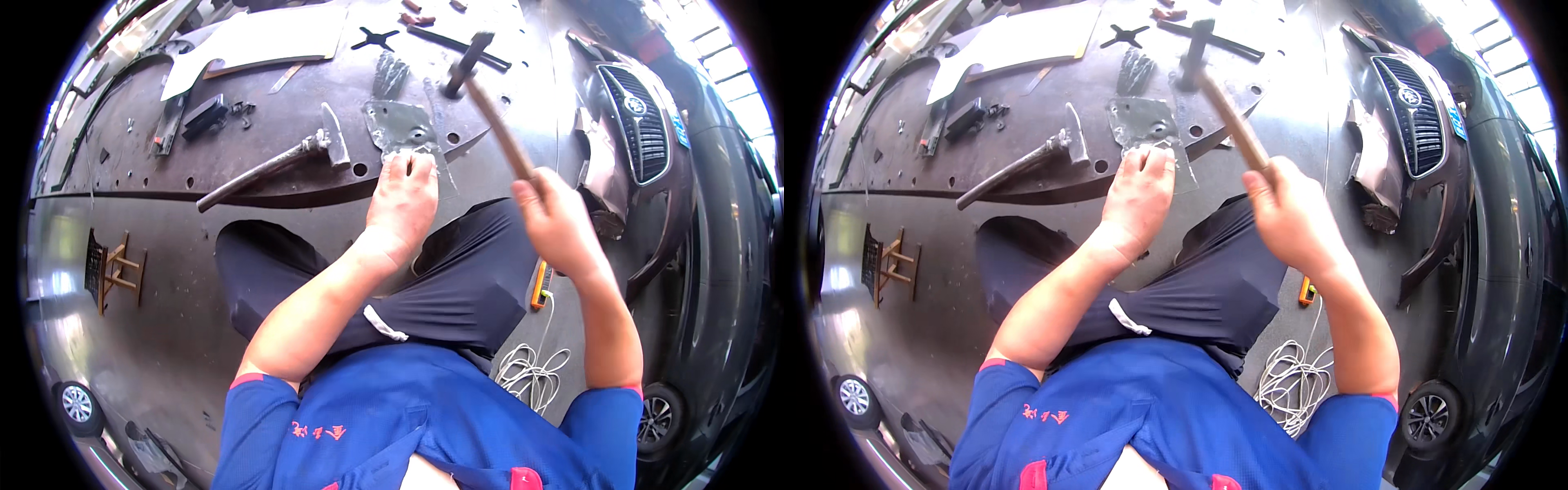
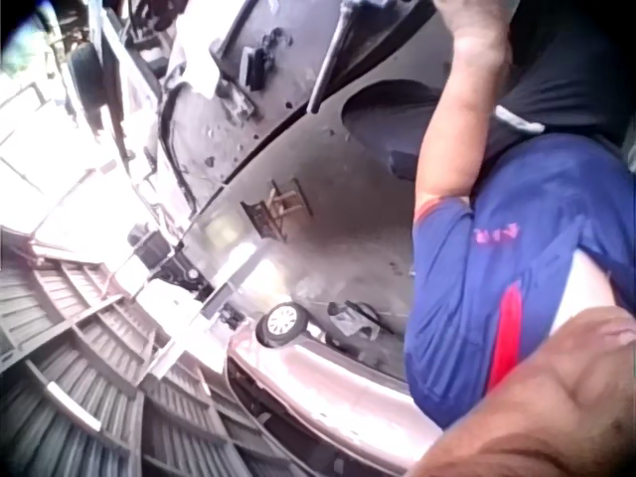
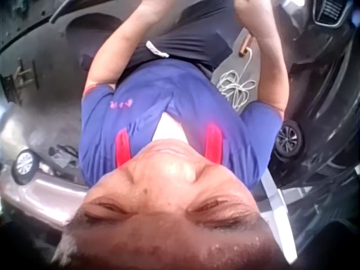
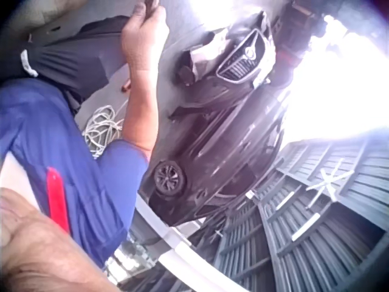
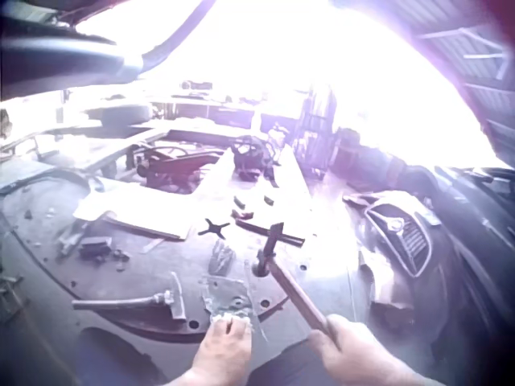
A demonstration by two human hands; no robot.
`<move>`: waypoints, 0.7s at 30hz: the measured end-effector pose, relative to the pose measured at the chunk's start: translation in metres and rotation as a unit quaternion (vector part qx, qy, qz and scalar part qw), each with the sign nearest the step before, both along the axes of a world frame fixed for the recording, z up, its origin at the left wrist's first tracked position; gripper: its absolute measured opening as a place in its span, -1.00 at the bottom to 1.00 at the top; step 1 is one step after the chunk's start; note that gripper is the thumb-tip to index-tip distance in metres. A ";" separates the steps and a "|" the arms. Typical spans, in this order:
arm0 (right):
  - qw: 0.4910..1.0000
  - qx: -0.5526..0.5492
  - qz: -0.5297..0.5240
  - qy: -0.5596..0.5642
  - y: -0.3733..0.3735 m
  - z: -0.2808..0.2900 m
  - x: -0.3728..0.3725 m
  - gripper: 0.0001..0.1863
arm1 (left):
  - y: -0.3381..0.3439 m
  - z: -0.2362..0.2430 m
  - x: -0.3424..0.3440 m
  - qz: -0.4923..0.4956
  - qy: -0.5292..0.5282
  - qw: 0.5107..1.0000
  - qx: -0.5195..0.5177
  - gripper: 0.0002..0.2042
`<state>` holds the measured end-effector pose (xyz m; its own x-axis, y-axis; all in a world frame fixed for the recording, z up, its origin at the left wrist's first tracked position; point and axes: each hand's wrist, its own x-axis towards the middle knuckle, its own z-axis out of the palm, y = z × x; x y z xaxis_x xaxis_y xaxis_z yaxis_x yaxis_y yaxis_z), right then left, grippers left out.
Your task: The person shapes a piece of sheet metal by striking it with a hammer, turning it over by hand, and hammering it against the table.
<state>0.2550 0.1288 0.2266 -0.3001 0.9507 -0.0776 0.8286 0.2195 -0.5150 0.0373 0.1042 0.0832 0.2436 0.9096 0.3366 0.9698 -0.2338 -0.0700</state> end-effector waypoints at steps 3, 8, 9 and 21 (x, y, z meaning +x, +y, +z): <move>0.987 0.077 0.008 0.138 -0.012 0.002 -0.001 -0.74 | -0.001 0.009 -0.001 0.002 -0.017 1.000 -0.010 -0.48; 0.999 0.015 0.015 0.025 -0.010 -0.044 0.008 -0.65 | 0.003 0.000 0.004 0.008 -0.003 0.999 0.036 -0.58; 1.000 -0.014 0.000 0.010 -0.001 -0.034 0.005 -0.62 | 0.002 0.002 0.000 0.006 -0.001 0.999 0.035 -0.58; 1.000 0.023 0.001 0.016 -0.010 -0.011 0.001 -0.66 | 0.009 0.012 -0.007 -0.008 -0.040 0.999 0.033 -0.57</move>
<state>0.2555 0.1184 0.2160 -0.3027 0.9528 -0.0244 0.8121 0.2445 -0.5298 0.0308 0.1128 0.0948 0.2271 0.8814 0.4143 0.9692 -0.2463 -0.0073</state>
